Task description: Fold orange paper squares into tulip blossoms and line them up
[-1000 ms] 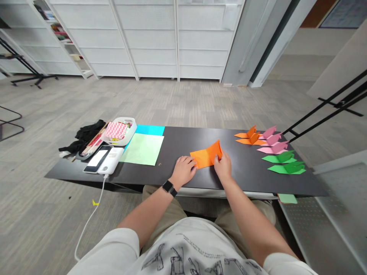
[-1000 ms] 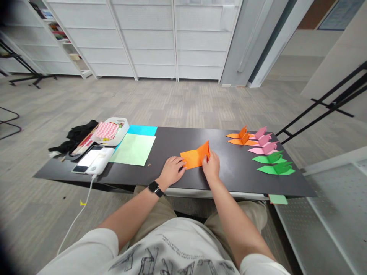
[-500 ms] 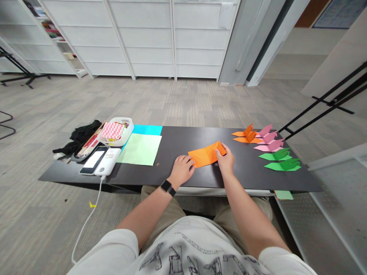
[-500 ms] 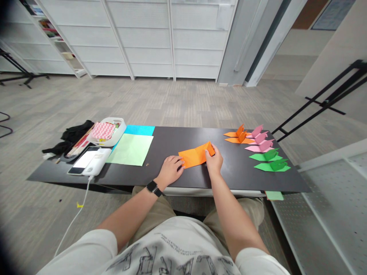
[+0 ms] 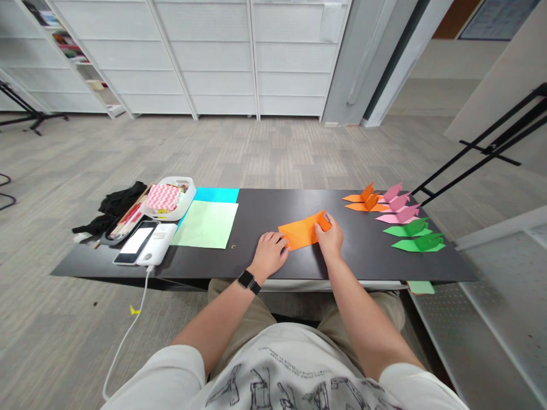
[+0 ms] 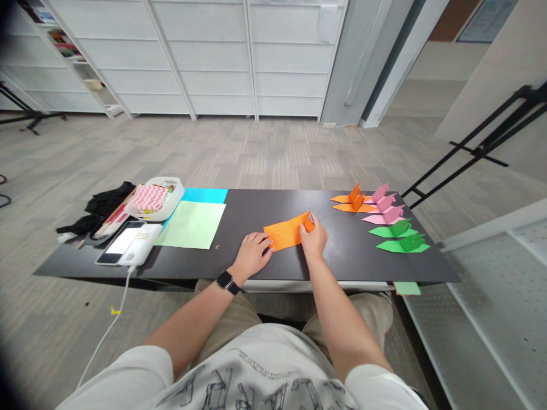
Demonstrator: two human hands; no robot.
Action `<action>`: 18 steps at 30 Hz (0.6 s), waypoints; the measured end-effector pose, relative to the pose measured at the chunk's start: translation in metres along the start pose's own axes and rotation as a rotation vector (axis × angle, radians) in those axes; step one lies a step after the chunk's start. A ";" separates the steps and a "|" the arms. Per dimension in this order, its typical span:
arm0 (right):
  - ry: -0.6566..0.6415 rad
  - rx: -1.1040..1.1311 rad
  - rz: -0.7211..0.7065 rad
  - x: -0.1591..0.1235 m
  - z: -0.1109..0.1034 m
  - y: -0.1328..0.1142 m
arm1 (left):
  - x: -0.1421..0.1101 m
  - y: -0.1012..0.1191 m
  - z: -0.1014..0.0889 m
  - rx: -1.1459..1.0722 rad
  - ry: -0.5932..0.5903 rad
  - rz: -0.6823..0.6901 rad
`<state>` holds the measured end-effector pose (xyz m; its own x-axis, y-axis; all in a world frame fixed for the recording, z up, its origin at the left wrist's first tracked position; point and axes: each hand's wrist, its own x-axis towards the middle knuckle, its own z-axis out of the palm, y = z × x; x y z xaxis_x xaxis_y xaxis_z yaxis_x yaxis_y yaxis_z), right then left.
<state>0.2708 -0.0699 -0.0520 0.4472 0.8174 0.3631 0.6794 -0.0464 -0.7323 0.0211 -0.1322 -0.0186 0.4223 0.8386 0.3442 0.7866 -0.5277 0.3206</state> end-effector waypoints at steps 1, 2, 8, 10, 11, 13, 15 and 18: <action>-0.008 0.011 -0.003 0.000 -0.001 0.001 | 0.000 0.000 0.000 0.000 0.000 0.000; -0.015 0.018 -0.015 0.000 -0.001 0.001 | 0.000 0.000 0.000 0.001 0.000 0.000; -0.006 0.028 -0.147 -0.003 -0.004 -0.008 | 0.001 0.001 -0.001 -0.001 -0.010 -0.003; -0.020 0.003 -0.146 -0.004 -0.003 -0.012 | 0.001 0.001 -0.001 0.002 -0.009 -0.004; -0.028 -0.019 -0.140 -0.004 -0.002 -0.013 | 0.001 0.001 -0.001 0.004 -0.010 -0.002; -0.044 -0.070 -0.132 -0.005 0.000 -0.014 | 0.001 0.001 -0.001 0.010 -0.012 0.004; -0.061 -0.109 -0.134 -0.006 0.001 -0.014 | 0.001 0.001 -0.001 0.013 -0.011 0.007; -0.071 -0.113 -0.144 -0.007 0.001 -0.013 | 0.001 0.001 -0.002 0.014 -0.008 0.004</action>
<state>0.2586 -0.0743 -0.0452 0.3011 0.8583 0.4154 0.7965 0.0131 -0.6045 0.0213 -0.1323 -0.0164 0.4286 0.8377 0.3385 0.7912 -0.5289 0.3070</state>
